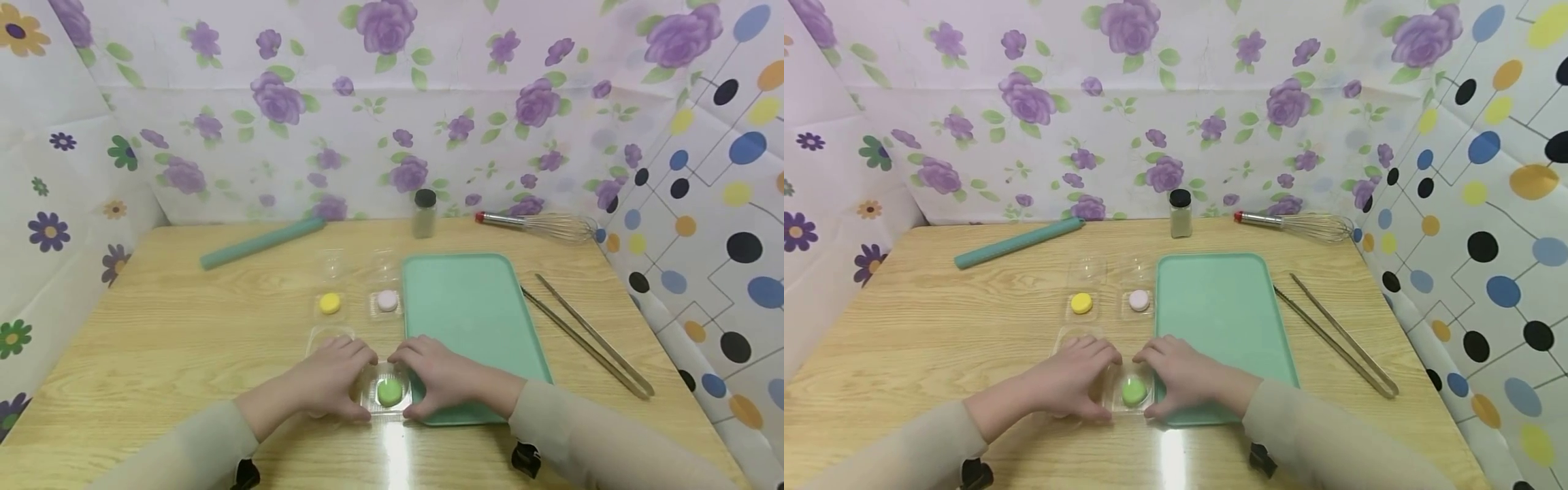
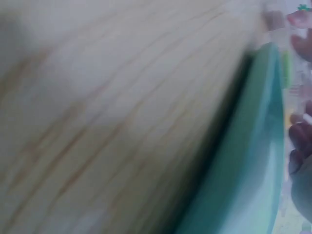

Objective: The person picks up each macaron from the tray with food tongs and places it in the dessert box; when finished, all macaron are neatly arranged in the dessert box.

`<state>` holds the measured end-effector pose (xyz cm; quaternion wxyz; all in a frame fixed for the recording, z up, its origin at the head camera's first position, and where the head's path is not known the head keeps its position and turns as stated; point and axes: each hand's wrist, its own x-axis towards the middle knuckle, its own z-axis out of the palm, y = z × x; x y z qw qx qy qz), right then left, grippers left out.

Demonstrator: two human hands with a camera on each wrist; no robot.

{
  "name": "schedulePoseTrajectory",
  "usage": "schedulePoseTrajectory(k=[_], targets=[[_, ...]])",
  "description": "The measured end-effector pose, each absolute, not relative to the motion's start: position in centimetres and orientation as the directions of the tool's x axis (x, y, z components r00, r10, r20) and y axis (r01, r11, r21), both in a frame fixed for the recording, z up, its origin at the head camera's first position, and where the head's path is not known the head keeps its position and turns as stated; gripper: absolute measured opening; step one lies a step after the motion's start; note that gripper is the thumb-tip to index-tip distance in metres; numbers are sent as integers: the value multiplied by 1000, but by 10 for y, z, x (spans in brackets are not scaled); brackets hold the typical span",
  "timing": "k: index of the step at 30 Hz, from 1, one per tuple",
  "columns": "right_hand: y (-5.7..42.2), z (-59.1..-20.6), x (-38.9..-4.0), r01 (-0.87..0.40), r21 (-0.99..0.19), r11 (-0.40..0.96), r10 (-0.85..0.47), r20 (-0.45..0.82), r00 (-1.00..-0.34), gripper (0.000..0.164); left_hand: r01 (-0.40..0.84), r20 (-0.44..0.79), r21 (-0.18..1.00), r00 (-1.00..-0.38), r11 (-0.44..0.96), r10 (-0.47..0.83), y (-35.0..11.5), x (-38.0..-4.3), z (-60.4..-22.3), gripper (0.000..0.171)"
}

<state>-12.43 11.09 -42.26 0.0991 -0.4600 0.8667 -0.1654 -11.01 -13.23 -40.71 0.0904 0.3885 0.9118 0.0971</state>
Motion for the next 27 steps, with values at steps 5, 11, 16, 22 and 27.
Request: schedulePoseTrajectory(k=[5, 11, 16, 22, 27], targets=[[110, -420, -124, -665, -491, 562, -791, -84, -606, 79, 685, -105, 228, -690, 692, 717, -132, -110, -406, 74], [106, -416, -119, -593, -550, 588, -762, -132, -634, 74, 690, -91, 239, -685, 684, 723, -133, -110, -404, 72], [106, -416, -119, -594, -533, 602, -758, -149, -635, 75, 687, -77, 261, -685, 678, 724, -134, -112, -404, 68], [107, -420, -123, -605, -536, 589, -766, -129, -630, 78, 681, -75, 264, -691, 683, 719, -133, -112, -405, 68], [110, -421, -124, -615, -537, 577, -770, -107, -629, 78, 693, -58, 242, -689, 679, 723, -133, -111, -405, 68]])
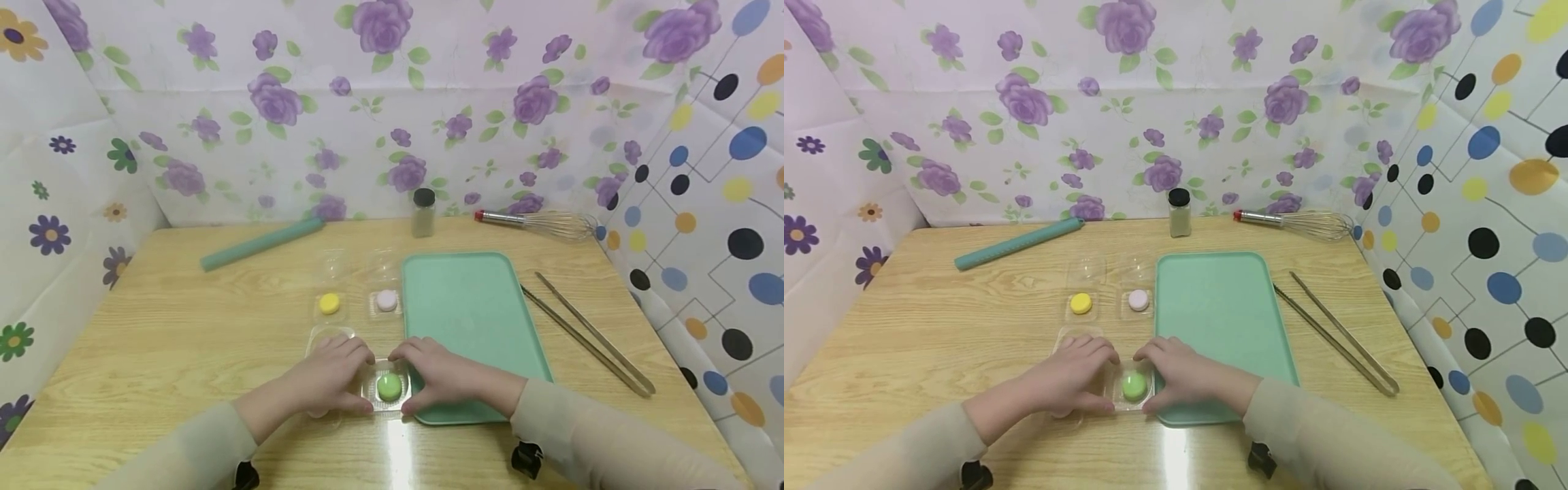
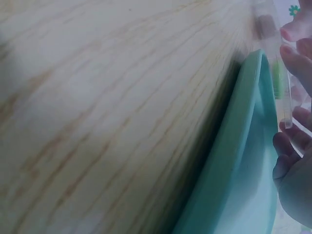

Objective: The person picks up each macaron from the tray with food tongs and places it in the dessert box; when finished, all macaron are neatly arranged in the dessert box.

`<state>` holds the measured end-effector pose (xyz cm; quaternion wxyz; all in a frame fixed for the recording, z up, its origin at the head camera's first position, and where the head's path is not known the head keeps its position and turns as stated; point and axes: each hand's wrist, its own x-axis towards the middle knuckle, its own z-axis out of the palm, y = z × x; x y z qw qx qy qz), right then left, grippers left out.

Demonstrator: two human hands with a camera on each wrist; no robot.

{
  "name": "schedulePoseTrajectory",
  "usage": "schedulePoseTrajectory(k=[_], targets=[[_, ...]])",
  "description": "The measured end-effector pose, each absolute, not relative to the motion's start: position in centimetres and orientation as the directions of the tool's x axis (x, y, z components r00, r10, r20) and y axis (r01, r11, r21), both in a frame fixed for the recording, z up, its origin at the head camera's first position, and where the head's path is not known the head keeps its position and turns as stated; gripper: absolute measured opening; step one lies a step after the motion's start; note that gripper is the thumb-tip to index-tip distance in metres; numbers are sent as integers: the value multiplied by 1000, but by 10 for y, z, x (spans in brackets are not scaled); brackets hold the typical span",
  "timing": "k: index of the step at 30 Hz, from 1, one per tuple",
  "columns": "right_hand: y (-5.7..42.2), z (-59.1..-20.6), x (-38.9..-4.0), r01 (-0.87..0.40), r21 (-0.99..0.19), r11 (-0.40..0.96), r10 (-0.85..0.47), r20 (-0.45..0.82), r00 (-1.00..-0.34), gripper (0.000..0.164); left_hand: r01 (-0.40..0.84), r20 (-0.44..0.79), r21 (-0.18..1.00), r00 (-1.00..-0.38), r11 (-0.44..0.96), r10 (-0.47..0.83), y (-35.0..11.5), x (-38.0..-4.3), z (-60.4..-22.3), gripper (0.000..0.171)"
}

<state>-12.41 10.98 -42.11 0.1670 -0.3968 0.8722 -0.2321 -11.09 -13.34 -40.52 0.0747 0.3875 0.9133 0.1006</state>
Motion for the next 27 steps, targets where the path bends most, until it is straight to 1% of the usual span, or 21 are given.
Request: schedulePoseTrajectory(k=[4, 8, 11, 17, 21, 27], targets=[[111, -419, -125, -608, -544, 578, -766, -104, -635, 83, 684, -27, 275, -697, 676, 716, -137, -111, -403, 68], [110, -413, -129, -564, -588, 581, -743, -99, -662, 90, 657, 19, 310, -727, 687, 687, -148, -114, -400, 69], [108, -408, -134, -539, -622, 569, -731, -83, -677, 89, 636, 33, 319, -748, 703, 662, -159, -116, -396, 71], [94, -403, -146, -531, -645, 550, -731, -65, -679, 87, 558, 32, 344, -810, 755, 585, -183, -122, -395, 75], [76, -400, -152, -544, -623, 562, -734, -72, -675, 87, 538, 39, 353, -826, 765, 563, -204, -129, -398, 77], [48, -401, -161, -575, -553, 603, -734, -103, -671, 84, 538, 31, 338, -827, 772, 562, -235, -137, -397, 71]])
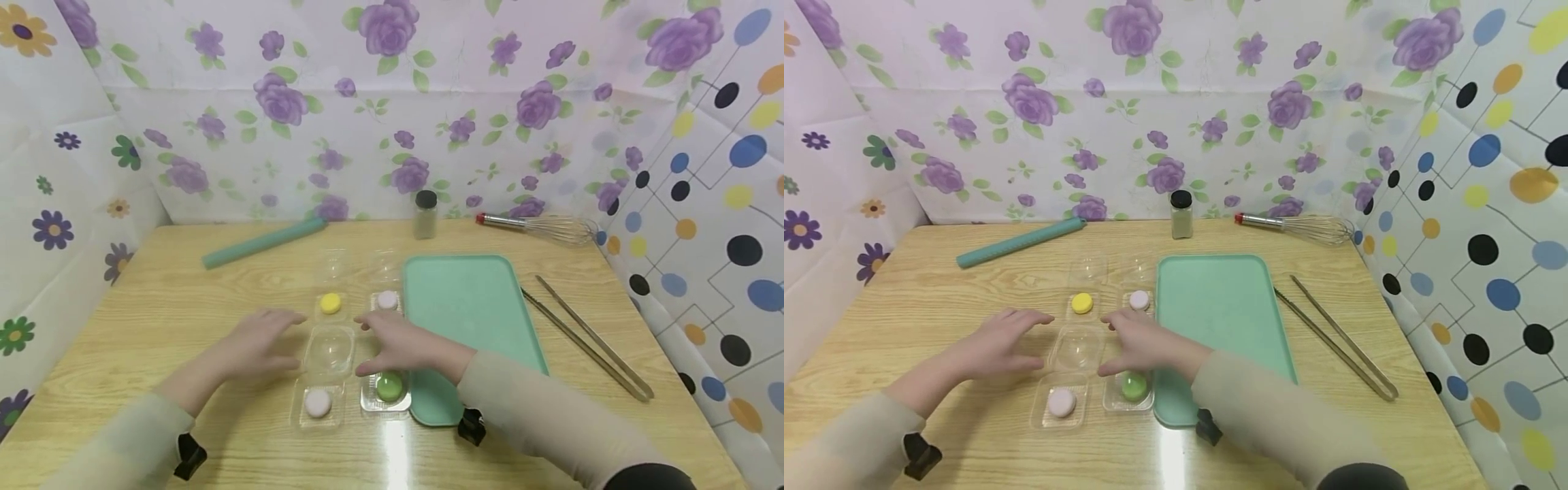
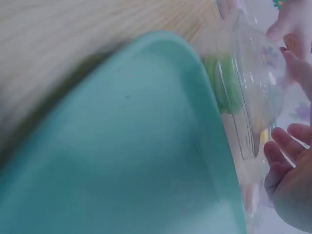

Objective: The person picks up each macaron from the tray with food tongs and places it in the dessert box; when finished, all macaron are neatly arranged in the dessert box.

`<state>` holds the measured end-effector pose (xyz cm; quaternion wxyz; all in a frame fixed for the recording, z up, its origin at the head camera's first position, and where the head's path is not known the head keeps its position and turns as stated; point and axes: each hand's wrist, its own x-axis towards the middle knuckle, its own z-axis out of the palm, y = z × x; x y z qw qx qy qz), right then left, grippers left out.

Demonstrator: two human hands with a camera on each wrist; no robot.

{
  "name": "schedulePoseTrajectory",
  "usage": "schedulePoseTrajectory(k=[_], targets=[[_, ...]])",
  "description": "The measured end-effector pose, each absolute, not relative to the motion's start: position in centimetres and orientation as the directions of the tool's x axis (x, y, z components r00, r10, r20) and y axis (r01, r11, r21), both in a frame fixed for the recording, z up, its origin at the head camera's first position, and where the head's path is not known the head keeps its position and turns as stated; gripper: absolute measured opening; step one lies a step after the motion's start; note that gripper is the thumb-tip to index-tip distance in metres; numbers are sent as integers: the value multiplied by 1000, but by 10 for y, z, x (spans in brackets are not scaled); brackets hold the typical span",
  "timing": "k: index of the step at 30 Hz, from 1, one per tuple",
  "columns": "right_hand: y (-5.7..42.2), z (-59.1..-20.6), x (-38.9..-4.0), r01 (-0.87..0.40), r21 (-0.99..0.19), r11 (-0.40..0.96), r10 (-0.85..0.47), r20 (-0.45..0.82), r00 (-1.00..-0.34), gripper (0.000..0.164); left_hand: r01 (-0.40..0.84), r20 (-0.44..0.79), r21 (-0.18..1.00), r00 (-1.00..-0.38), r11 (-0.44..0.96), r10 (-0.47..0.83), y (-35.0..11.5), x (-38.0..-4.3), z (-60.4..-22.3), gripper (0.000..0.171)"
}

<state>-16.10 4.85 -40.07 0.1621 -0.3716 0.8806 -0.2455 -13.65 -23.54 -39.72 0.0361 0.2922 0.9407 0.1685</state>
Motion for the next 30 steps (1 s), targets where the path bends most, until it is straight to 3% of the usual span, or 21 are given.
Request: schedulePoseTrajectory(k=[12, 30], targets=[[18, -408, -164, -602, -310, 736, -666, -167, -727, 83, 507, -29, 369, -832, 779, 555, -231, -144, -414, 81], [15, -410, -162, -571, -348, 744, -654, -203, -728, 91, 484, -64, 389, -834, 784, 548, -232, -142, -406, 85]])
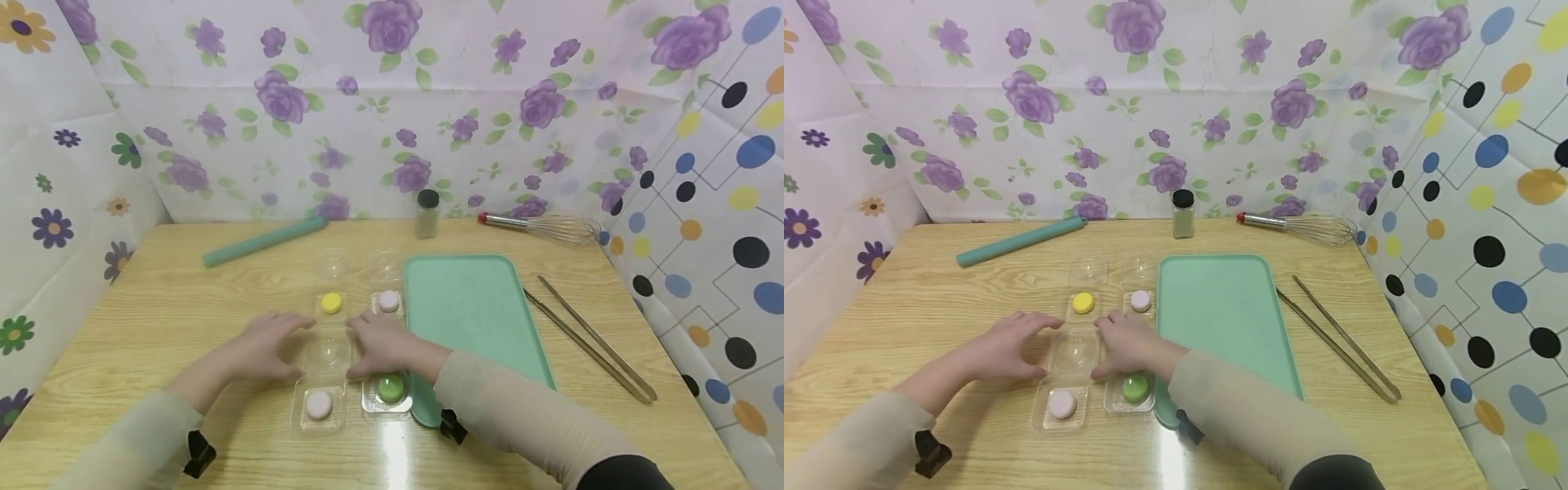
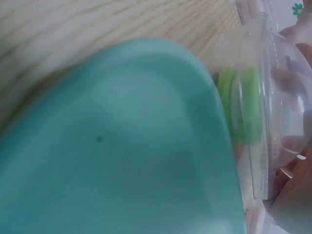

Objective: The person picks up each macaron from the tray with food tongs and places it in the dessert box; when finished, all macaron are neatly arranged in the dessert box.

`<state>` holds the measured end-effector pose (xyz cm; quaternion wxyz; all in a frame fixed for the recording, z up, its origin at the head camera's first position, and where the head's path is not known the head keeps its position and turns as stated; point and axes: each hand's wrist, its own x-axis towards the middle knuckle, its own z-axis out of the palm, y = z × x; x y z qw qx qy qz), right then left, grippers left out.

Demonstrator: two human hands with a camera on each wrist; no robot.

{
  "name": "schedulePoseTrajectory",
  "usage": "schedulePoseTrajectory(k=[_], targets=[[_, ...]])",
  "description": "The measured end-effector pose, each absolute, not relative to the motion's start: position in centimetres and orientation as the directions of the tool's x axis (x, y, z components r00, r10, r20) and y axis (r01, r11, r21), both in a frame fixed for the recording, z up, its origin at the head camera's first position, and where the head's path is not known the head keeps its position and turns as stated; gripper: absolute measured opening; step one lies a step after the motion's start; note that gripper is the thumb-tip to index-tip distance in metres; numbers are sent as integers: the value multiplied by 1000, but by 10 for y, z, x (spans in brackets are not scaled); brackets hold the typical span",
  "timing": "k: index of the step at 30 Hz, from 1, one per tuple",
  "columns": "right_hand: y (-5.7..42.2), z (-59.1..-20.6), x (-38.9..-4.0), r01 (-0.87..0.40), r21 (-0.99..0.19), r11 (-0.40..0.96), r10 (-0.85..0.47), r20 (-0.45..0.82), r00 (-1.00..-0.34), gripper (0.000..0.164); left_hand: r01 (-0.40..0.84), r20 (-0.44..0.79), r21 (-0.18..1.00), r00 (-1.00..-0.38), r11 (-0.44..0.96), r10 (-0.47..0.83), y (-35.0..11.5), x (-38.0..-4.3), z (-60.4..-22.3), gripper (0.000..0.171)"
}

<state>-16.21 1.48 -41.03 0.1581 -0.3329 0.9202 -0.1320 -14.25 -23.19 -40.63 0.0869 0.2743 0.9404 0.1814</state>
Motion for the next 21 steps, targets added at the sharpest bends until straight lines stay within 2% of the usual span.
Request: schedulePoseTrajectory(k=[7, 12, 17, 21], targets=[[11, -407, -163, -557, -396, 730, -656, -177, -734, 92, 461, -70, 411, -844, 786, 531, -228, -142, -402, 83], [12, -401, -168, -550, -464, 695, -661, -110, -742, 90, 444, -15, 436, -866, 783, 500, -228, -141, -392, 89], [17, -398, -170, -585, -506, 634, -689, -27, -724, 87, 481, 73, 439, -861, 759, 504, -225, -140, -390, 100], [22, -395, -169, -599, -547, 584, -723, -15, -691, 90, 487, 102, 430, -863, 760, 495, -220, -137, -390, 100]])
